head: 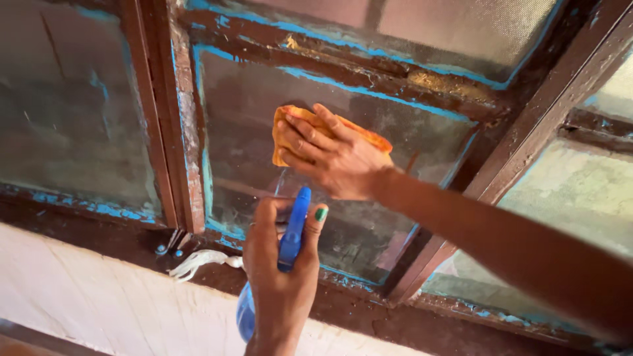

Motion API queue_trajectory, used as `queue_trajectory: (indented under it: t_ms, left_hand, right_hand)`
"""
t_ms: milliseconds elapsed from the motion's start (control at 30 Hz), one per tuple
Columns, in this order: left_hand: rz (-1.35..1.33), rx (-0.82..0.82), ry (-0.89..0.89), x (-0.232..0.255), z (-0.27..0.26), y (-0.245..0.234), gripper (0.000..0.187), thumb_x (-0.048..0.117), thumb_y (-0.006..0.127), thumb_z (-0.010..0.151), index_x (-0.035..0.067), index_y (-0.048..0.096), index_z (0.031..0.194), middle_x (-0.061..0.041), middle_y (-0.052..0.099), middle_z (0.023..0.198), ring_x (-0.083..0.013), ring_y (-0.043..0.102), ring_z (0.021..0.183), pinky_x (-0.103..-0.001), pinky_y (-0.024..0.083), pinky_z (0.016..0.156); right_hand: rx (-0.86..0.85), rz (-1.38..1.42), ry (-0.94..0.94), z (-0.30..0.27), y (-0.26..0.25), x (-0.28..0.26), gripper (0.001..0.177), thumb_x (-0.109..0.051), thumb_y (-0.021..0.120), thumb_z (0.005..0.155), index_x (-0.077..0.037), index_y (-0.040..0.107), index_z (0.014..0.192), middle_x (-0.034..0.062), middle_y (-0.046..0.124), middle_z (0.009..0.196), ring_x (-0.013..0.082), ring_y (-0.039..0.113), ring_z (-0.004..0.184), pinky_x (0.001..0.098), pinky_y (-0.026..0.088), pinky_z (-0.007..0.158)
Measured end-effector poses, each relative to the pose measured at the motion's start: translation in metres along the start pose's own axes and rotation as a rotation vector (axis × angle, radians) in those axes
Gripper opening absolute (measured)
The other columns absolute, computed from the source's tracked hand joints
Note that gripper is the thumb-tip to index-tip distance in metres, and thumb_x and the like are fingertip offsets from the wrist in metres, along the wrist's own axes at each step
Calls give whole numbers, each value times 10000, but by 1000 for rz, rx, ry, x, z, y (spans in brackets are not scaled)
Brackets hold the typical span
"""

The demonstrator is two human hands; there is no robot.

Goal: The person cleans a window by spraying liquid from a blue bottle and wiping the glass panels with an orange cloth.

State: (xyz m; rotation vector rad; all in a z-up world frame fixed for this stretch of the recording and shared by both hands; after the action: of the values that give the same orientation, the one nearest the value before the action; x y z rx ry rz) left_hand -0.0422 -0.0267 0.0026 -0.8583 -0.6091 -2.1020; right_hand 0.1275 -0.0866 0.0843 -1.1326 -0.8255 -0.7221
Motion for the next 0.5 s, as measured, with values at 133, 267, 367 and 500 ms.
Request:
queue_trajectory:
  t_ms: [133, 267, 367, 500]
  left_hand:
    - [-74, -82, -208, -5, -3, 5, 239, 261, 786, 888, 83, 633, 929, -17, 599, 603, -105, 502, 480, -292, 386, 461]
    - [-116, -71, -131, -5, -18, 13, 273, 253, 791, 900, 69, 590, 876, -12, 579, 631, -92, 475, 521, -280, 390, 473]
    - [-68, -85, -84, -8, -30, 17, 283, 244, 805, 912, 66, 593, 855, -20, 560, 620, -110, 476, 534, -299, 394, 500]
    - [-81, -97, -108, -5, -46, 25, 295, 247, 806, 909, 55, 587, 857, -69, 533, 608, -184, 468, 514, -342, 385, 494]
  right_hand:
    - [8, -122, 29, -11, 19, -29, 708, -352, 641, 846, -135, 520, 1508, 139, 384, 1645, 337, 299, 1546, 548, 192, 1265]
    - [-115, 148, -78, -33, 39, -58, 719, -363, 590, 830, -165, 460, 1509, 134, 347, 1623, 356, 309, 1488, 549, 185, 1220]
    - [-152, 658, -49, -58, 45, -70, 662, -326, 598, 912, -147, 435, 1528, 119, 336, 1639, 339, 322, 1508, 528, 185, 1246]
    - [-931, 1009, 255, -93, 36, -78, 616, -307, 587, 917, -249, 414, 1506, 8, 500, 1513, 206, 486, 1422, 373, 332, 1270]
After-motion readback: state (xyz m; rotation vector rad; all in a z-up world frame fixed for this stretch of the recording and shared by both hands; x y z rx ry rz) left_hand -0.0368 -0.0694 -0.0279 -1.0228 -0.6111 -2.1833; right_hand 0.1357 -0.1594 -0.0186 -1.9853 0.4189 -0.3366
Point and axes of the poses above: each hand's wrist, its own z-axis towards the middle knuckle, its own y-axis out of the palm, x = y × z, the point moved 1 cm from there along z, towards the middle knuckle
